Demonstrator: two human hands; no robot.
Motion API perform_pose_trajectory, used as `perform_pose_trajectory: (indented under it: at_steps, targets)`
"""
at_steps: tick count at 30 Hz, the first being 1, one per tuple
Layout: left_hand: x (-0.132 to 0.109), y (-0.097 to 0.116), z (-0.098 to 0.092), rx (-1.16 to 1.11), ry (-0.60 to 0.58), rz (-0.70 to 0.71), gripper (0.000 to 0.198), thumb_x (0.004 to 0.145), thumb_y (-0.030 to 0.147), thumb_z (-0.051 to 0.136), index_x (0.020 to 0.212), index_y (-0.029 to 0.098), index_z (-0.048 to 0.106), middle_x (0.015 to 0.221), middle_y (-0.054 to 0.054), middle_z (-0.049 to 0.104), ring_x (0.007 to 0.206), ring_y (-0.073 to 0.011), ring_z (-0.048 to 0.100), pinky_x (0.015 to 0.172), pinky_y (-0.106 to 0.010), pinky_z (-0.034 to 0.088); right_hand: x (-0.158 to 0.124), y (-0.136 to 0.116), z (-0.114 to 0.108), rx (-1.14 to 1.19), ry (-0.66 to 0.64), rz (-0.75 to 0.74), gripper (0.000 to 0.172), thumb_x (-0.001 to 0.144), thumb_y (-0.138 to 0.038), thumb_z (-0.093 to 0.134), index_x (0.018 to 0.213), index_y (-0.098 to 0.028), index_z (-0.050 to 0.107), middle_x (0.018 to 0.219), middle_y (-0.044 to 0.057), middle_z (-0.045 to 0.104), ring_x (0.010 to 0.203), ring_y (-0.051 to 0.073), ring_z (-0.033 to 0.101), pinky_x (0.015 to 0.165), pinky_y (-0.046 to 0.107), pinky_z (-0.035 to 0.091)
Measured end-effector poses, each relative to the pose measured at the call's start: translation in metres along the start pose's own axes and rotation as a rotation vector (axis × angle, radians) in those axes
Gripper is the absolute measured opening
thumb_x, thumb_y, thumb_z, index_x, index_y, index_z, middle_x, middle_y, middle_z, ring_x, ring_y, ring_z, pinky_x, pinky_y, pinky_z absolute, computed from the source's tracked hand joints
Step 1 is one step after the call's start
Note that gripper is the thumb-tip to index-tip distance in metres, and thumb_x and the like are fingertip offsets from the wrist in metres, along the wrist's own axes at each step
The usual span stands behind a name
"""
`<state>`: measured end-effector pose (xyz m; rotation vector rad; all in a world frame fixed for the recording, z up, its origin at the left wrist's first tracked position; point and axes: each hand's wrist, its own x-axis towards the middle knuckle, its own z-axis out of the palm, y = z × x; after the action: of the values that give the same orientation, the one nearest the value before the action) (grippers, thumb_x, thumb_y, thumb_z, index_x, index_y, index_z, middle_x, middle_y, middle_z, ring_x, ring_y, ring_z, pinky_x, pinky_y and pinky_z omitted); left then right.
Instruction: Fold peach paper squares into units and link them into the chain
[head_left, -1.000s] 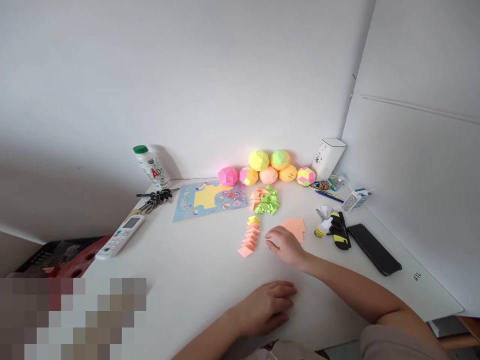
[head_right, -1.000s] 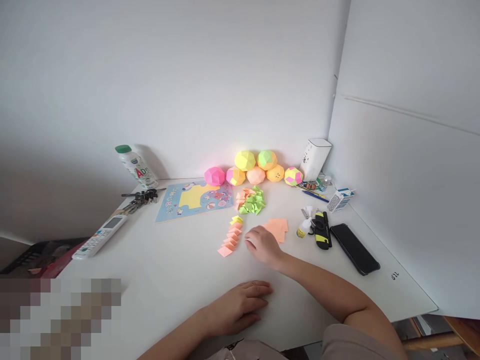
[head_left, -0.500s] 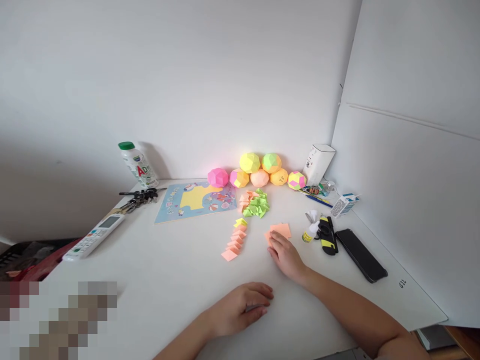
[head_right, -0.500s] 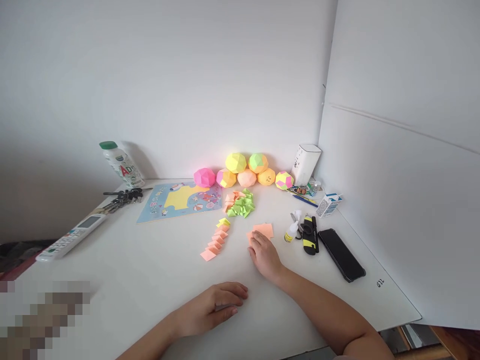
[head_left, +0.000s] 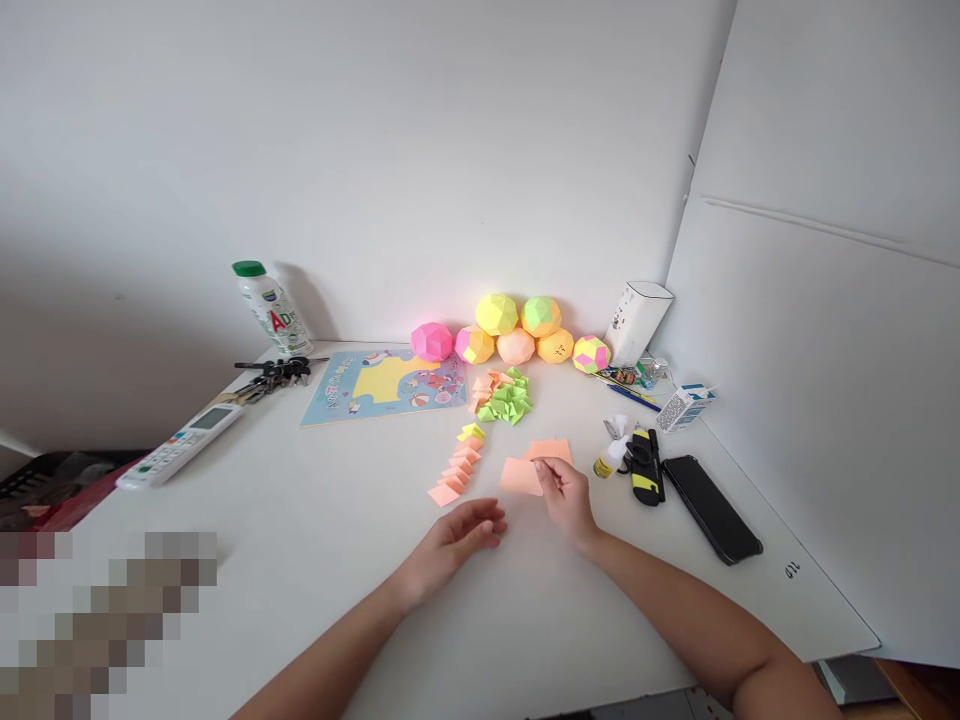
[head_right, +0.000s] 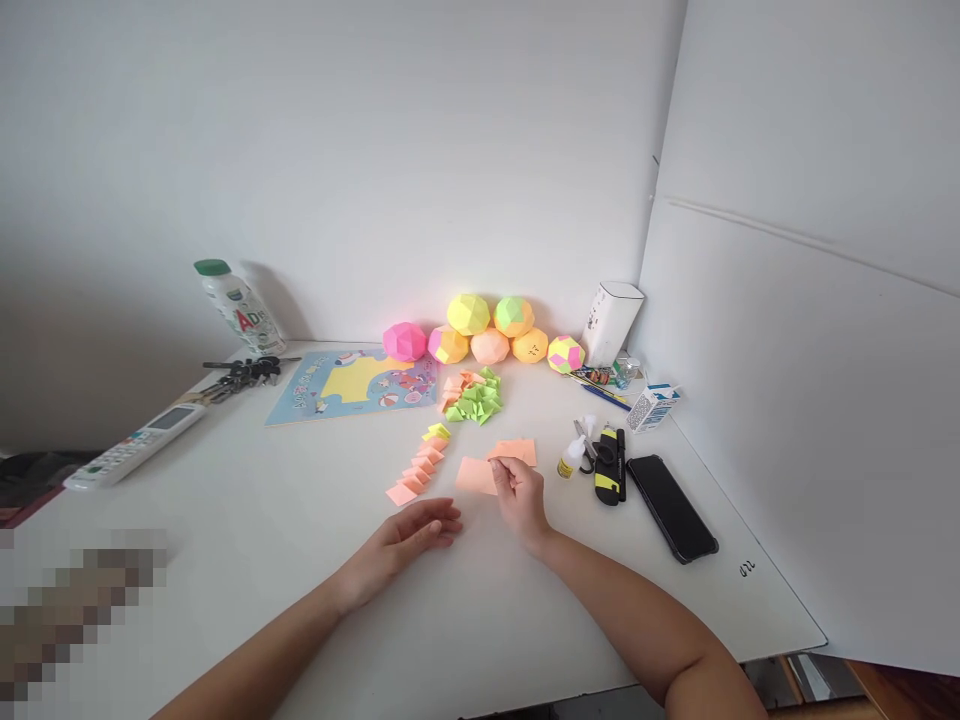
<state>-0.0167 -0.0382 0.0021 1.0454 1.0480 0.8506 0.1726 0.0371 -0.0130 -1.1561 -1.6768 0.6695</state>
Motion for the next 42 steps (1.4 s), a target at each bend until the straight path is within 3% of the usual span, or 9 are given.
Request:
perform_pose_trajectory:
  at_steps: [3,8,12,14,19,29,33,38,42]
  targets:
    - [0.006,0.004,0.009,-0.067,0.11,-0.051,0.045,0.069,0.044,0.07,0.105,0.019,0.058,0.107,-0.008,0.062,0.097,-0.0222,0.06,0.086,-0.036,0.049,-0.005,-0.006,0.004,0.147,-0.088,0.174,0.029,0.084,-0.039,0.053,0.078,-0.014,0.066,0.065,0.004,0.063,0.061,0.016,0.056,0.055,0.026,0.046]
    - [0.02,0.01,0.022,-0.085,0.278,-0.154,0.037,0.067,0.047,0.07,0.084,0.017,0.058,0.086,-0.004,0.065,0.076,-0.0168,0.063,0.066,-0.028,0.05,-0.01,-0.002,0.007,0.324,-0.212,0.258,0.025,0.076,-0.039,0.062,0.078,-0.015,0.068,0.074,0.004,0.065,0.068,0.016,0.058,0.064,0.028,0.048]
    - [0.026,0.003,0.027,-0.006,0.382,-0.042,0.035,0.071,0.049,0.064,0.065,0.017,0.052,0.056,0.002,0.057,0.054,-0.0112,0.054,0.048,-0.021,0.041,-0.012,0.004,0.007,0.433,-0.284,0.372,0.033,0.072,-0.038,0.068,0.096,-0.017,0.063,0.071,0.001,0.062,0.063,0.014,0.056,0.059,0.026,0.047]
    - [0.025,-0.001,0.026,-0.017,0.364,0.016,0.035,0.075,0.049,0.061,0.066,0.017,0.052,0.052,0.003,0.055,0.046,-0.009,0.049,0.046,-0.021,0.039,-0.012,0.004,0.006,0.453,-0.344,0.407,0.036,0.071,-0.038,0.07,0.099,-0.017,0.062,0.069,-0.001,0.059,0.061,0.012,0.055,0.056,0.025,0.046]
    - [0.019,-0.003,0.019,-0.033,0.296,0.046,0.035,0.078,0.051,0.057,0.071,0.017,0.051,0.05,0.004,0.054,0.038,-0.0079,0.045,0.04,-0.021,0.034,-0.012,-0.003,0.002,0.542,-0.487,0.423,0.029,0.077,-0.042,0.063,0.071,-0.015,0.055,0.059,-0.003,0.054,0.053,0.011,0.054,0.05,0.023,0.045]
    - [0.02,-0.002,0.011,-0.092,0.26,-0.003,0.042,0.083,0.055,0.048,0.061,0.019,0.04,0.044,0.005,0.048,0.037,-0.0072,0.04,0.039,-0.02,0.031,-0.008,-0.009,-0.004,0.524,-0.548,0.38,0.029,0.082,-0.044,0.057,0.073,-0.016,0.056,0.062,-0.001,0.055,0.055,0.011,0.056,0.052,0.023,0.046]
    - [0.02,0.002,0.011,-0.131,0.262,0.018,0.035,0.085,0.05,0.047,0.073,0.017,0.048,0.055,0.004,0.053,0.044,-0.0082,0.048,0.046,-0.022,0.04,-0.009,-0.011,-0.003,0.451,-0.484,0.258,0.022,0.08,-0.038,0.061,0.085,-0.017,0.058,0.073,0.003,0.061,0.063,0.014,0.059,0.056,0.025,0.049]
    - [0.021,0.005,0.013,-0.185,0.326,0.003,0.045,0.079,0.047,0.058,0.109,0.02,0.04,0.073,0.002,0.06,0.052,-0.0129,0.059,0.05,-0.027,0.048,-0.011,-0.017,-0.001,0.18,-0.289,-0.226,0.008,0.082,-0.018,0.057,0.075,-0.019,0.06,0.074,0.005,0.063,0.069,0.017,0.057,0.064,0.032,0.05]
    - [0.018,0.007,0.011,-0.078,0.302,-0.03,0.035,0.081,0.052,0.051,0.088,0.018,0.051,0.066,0.001,0.059,0.056,-0.0147,0.059,0.057,-0.029,0.049,-0.013,-0.015,-0.001,-0.011,-0.272,-0.515,0.014,0.081,-0.012,0.055,0.085,-0.022,0.064,0.07,0.005,0.062,0.075,0.02,0.056,0.067,0.035,0.05]
